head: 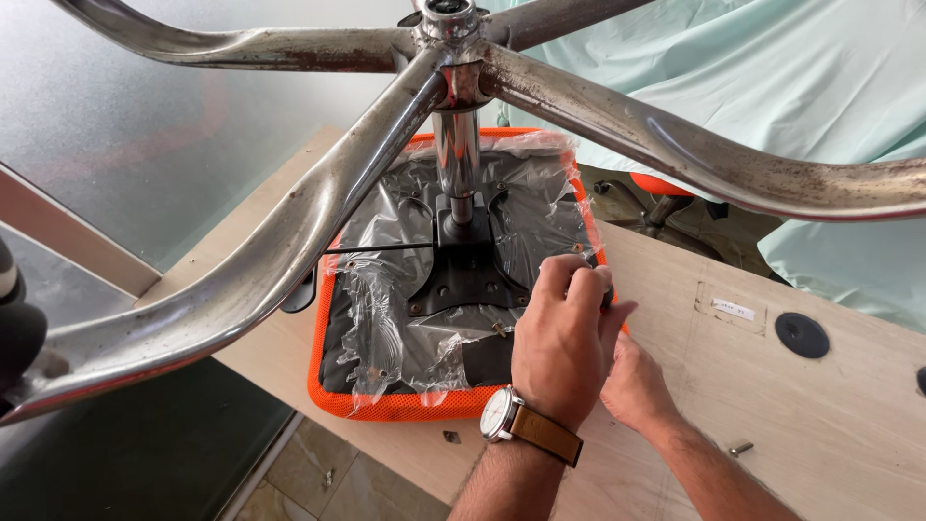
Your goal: The person attaches a metal chair base to a black plastic seat using a screwdriver and screws. The person repeatedly inserts and tightens screws into the seat base while the chair remains upside down on a workbench.
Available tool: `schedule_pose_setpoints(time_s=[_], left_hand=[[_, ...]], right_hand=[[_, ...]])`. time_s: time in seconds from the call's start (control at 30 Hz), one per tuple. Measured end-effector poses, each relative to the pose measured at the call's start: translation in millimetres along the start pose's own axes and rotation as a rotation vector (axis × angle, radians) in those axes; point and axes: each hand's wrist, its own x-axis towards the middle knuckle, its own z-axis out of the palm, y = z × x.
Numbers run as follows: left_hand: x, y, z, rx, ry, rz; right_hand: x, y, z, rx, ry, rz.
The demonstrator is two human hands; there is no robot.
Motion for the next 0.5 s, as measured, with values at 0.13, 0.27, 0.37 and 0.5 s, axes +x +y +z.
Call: schedule_pose_setpoints(time_s=[0.13,0.27,0.37,0.5], left_hand=[[0,-3,-2,-0.083,-0.005,-0.034],[-3,-7,-6,-0.082,0.05,0.077],[-7,-7,-6,-0.131,0.017,-0.085],[-13,-11,1,-0.232,0.179,0.007]], right_hand=[[-3,-3,2,0.018,0.012,0.008],[-6,-6,1,0.122,-0.044,0.068],[-5,-10,0,0.14,-0.044,0.055],[-5,-6,2,0.055,-0.019,0.059]])
